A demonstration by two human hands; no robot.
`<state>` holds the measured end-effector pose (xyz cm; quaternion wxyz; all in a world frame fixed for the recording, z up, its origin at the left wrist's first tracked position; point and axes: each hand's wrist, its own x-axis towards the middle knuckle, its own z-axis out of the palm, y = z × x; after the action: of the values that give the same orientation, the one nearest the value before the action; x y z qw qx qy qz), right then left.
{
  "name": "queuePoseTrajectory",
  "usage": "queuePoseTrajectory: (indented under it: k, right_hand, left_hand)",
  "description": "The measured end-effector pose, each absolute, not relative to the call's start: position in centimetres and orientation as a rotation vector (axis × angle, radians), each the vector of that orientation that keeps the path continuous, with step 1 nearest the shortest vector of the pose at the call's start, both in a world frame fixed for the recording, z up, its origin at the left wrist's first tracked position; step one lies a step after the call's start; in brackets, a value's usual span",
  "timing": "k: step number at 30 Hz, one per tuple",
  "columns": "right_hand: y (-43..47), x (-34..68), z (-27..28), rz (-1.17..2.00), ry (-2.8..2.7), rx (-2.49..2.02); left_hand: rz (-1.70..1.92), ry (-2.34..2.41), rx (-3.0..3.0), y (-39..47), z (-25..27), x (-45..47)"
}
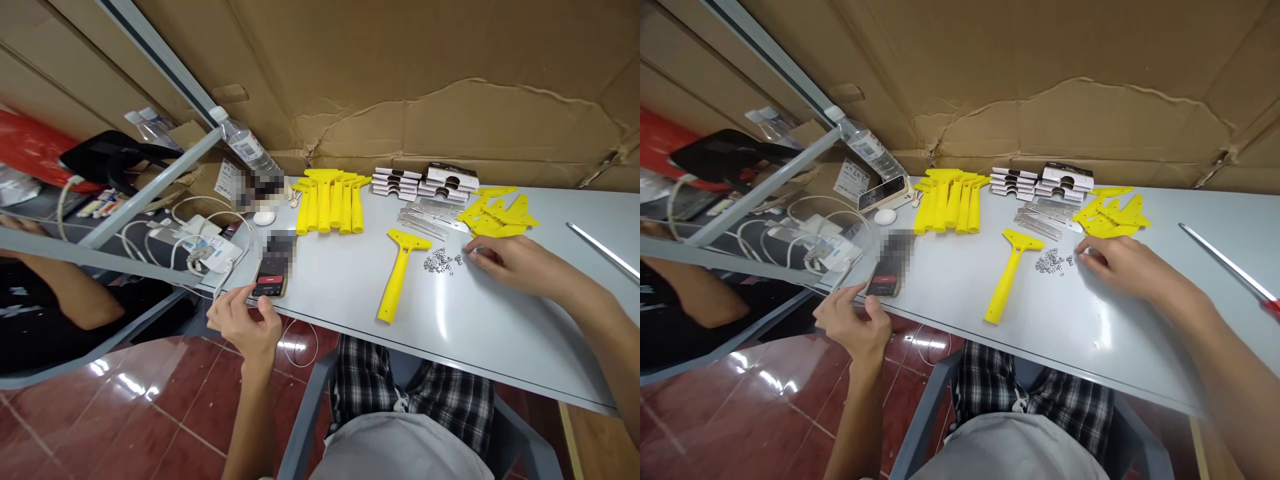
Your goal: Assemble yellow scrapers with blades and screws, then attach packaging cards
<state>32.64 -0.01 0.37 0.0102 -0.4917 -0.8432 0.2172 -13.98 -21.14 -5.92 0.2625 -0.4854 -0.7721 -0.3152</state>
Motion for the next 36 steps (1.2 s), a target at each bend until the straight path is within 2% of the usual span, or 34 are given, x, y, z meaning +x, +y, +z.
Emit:
queuePoseTrajectory:
  k: [15, 20, 25, 30, 36]
  right_hand:
    - [-0.2, 32.3, 0.9, 0.680, -2.657, -1.549]
    - [-0.3, 32.3, 1.2, 0.671, -2.649, -1.491]
    - [-0.3, 32.4, 1.3, 0.654, -2.663, -1.435]
    - [-0.5, 32.0, 1.3, 0.604, -2.670, -1.444]
    - [-0.5, 31.8, 1.4, 0.598, -2.641, -1.456]
  left_hand:
    - [-0.952, -1.977, -1.506, -20.3, -4.9, -11.6]
    - [-1.187, -1.808, -1.995, -15.9, -1.7, -5.0]
    - [-1.312, -1.529, -2.423, -7.6, 1.5, 0.9]
    - [-1.311, -1.705, -2.671, -1.4, 0.2, 3.1]
    - [-1.169, -1.731, -2.699, -1.7, -1.3, 2.3]
